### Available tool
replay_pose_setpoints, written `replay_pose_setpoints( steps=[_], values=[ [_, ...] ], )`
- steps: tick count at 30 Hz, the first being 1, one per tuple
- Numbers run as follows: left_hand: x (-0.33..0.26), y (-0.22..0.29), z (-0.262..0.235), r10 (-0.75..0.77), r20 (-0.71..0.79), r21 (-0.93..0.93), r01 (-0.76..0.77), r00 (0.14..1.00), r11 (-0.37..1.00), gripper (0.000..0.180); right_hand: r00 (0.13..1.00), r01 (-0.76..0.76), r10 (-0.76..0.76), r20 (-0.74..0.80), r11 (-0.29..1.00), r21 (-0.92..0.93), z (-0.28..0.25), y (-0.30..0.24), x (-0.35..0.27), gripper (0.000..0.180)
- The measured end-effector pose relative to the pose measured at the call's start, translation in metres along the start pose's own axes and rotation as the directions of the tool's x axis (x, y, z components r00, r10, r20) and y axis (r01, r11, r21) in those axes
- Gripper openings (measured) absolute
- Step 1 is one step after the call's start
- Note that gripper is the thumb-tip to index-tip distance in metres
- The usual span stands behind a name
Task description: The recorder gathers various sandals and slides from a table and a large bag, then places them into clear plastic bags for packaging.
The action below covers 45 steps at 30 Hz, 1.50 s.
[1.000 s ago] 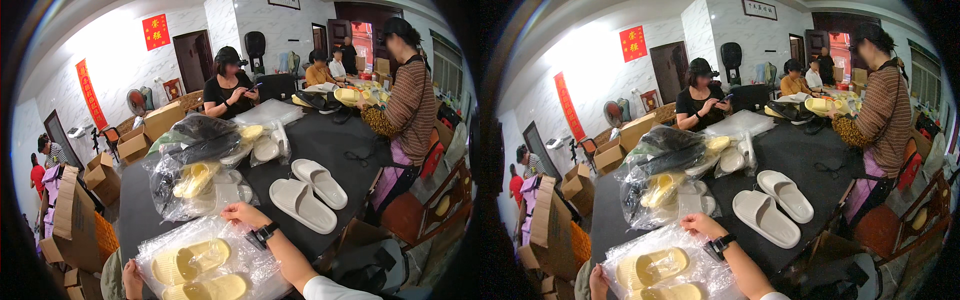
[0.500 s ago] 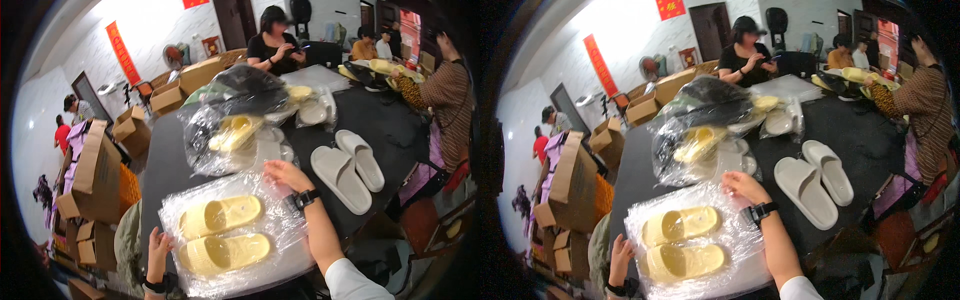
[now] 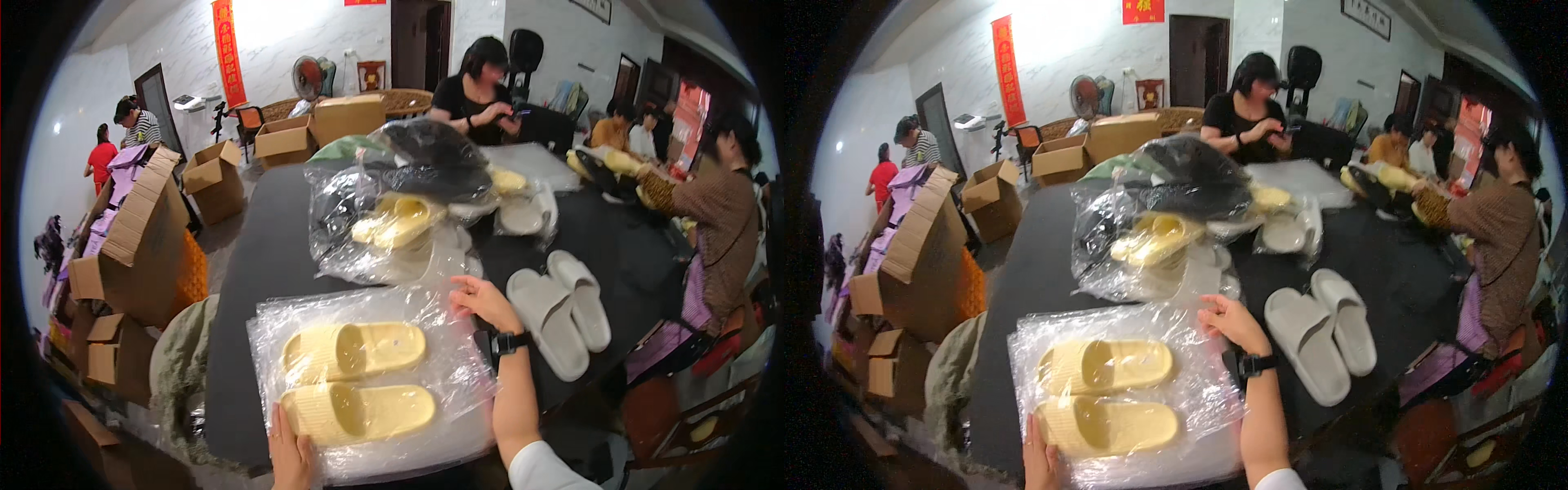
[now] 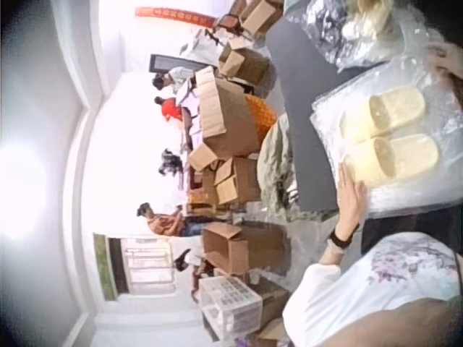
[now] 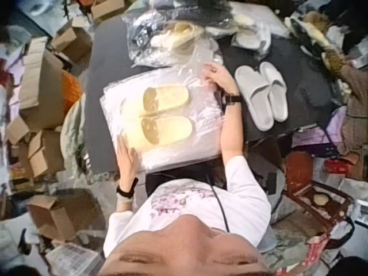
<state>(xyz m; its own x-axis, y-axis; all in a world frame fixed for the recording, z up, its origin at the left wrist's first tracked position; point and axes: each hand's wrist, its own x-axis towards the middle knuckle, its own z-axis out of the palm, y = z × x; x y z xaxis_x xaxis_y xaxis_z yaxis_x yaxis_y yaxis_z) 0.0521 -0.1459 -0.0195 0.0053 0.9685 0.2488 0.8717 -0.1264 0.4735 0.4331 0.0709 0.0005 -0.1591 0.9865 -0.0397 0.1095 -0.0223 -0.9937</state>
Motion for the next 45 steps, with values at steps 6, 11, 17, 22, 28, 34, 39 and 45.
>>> replay_pose_setpoints(
  steps=[6, 11, 17, 22, 28, 34, 39, 45],
  values=[
    [-0.011, -0.002, 0.012, -0.001, -0.176, 0.082, 0.015, 0.984, 0.997, 0.054, 0.973, 0.172, -0.188, -0.133, 0.978, -0.12, 0.009, -0.059, -0.052, 0.031],
    [-0.03, 0.003, -0.001, -0.073, -0.318, 0.128, 0.119, 0.945, 0.985, 0.034, 0.955, -0.053, 0.133, 0.264, 0.955, -0.292, 0.043, -0.039, -0.106, 0.036],
    [-0.037, 0.013, -0.011, -0.153, -0.261, 0.06, 0.174, 0.953, 0.983, 0.023, 0.97, -0.122, 0.182, 0.164, 0.939, -0.323, 0.054, 0.003, -0.134, 0.049],
    [-0.041, 0.014, -0.017, -0.223, -0.21, 0.078, 0.244, 0.952, 0.967, 0.022, 0.999, 0.031, -0.01, 0.036, 0.76, -0.649, 0.066, -0.006, -0.128, 0.051],
    [-0.043, 0.014, -0.025, -0.283, -0.26, -0.118, 0.261, 0.923, 0.958, 0.015, 0.966, -0.208, 0.247, 0.081, 0.921, -0.329, 0.07, -0.009, -0.128, 0.03],
    [-0.036, 0.016, -0.044, -0.438, -0.117, -0.353, 0.375, 0.892, 0.857, 0.014, 0.963, -0.266, 0.259, 0.067, 0.957, 0.116, 0.074, -0.02, -0.127, 0.016],
    [-0.042, -0.01, -0.015, -0.547, -0.029, -0.593, 0.426, 0.837, 0.683, 0.01, 0.987, -0.101, 0.151, -0.063, 0.863, 0.495, 0.072, -0.015, -0.134, 0.007],
    [-0.041, -0.003, -0.022, -0.592, 0.009, -0.515, 0.511, 0.806, 0.688, 0.013, 0.986, -0.06, 0.127, -0.105, 0.871, 0.488, 0.081, -0.015, -0.137, 0.008]
  ],
)
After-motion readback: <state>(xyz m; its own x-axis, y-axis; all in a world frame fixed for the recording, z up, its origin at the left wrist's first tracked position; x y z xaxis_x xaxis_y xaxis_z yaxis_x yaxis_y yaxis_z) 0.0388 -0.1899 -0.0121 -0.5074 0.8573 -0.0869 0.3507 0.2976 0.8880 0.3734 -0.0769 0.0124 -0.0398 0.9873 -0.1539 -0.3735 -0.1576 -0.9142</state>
